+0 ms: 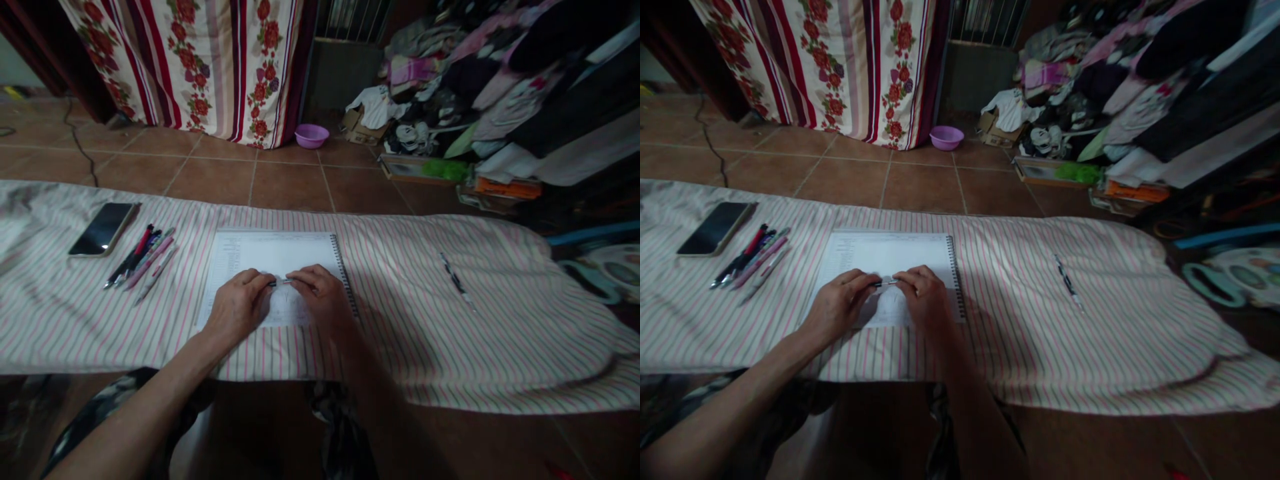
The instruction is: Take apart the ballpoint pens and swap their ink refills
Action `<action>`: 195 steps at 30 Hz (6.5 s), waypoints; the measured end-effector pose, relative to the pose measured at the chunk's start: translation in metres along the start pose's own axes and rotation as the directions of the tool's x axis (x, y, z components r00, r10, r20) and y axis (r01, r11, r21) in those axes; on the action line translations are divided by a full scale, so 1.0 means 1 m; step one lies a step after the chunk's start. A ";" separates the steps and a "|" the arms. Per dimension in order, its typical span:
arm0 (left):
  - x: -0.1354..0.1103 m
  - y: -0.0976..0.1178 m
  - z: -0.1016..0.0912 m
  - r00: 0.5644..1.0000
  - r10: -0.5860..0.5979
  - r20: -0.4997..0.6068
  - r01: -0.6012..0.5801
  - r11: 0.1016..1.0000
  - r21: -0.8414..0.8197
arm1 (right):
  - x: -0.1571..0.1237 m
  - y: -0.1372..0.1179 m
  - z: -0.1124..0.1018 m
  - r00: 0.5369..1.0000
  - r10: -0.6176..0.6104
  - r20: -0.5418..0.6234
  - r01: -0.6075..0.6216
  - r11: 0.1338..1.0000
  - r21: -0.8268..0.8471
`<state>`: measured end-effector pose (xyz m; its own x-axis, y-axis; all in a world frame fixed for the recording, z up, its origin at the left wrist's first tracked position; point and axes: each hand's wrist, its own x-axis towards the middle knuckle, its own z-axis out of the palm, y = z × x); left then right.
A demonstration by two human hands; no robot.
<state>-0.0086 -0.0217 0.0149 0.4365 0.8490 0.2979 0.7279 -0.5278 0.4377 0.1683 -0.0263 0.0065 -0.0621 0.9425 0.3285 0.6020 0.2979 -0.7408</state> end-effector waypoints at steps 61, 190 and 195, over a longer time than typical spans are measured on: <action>0.001 -0.003 -0.002 0.999 -0.036 -0.007 0.036 0.999 0.004 | 0.001 0.011 -0.003 0.974 0.207 0.089 -0.223 0.939 0.262; 0.016 0.033 0.015 0.751 -0.478 0.456 0.157 -0.542 -0.826 | 0.001 -0.022 0.008 0.659 0.613 0.436 -0.659 0.192 0.727; 0.018 0.033 0.012 0.712 -0.508 0.485 0.134 -0.580 -0.803 | -0.001 -0.021 0.012 0.681 0.607 0.411 -0.659 0.263 0.705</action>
<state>0.0297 -0.0239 0.0248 0.1973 0.8849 -0.4220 -0.7889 0.3989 0.4675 0.1462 -0.0317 0.0145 -0.0041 0.8845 -0.4664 -0.3620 -0.4361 -0.8239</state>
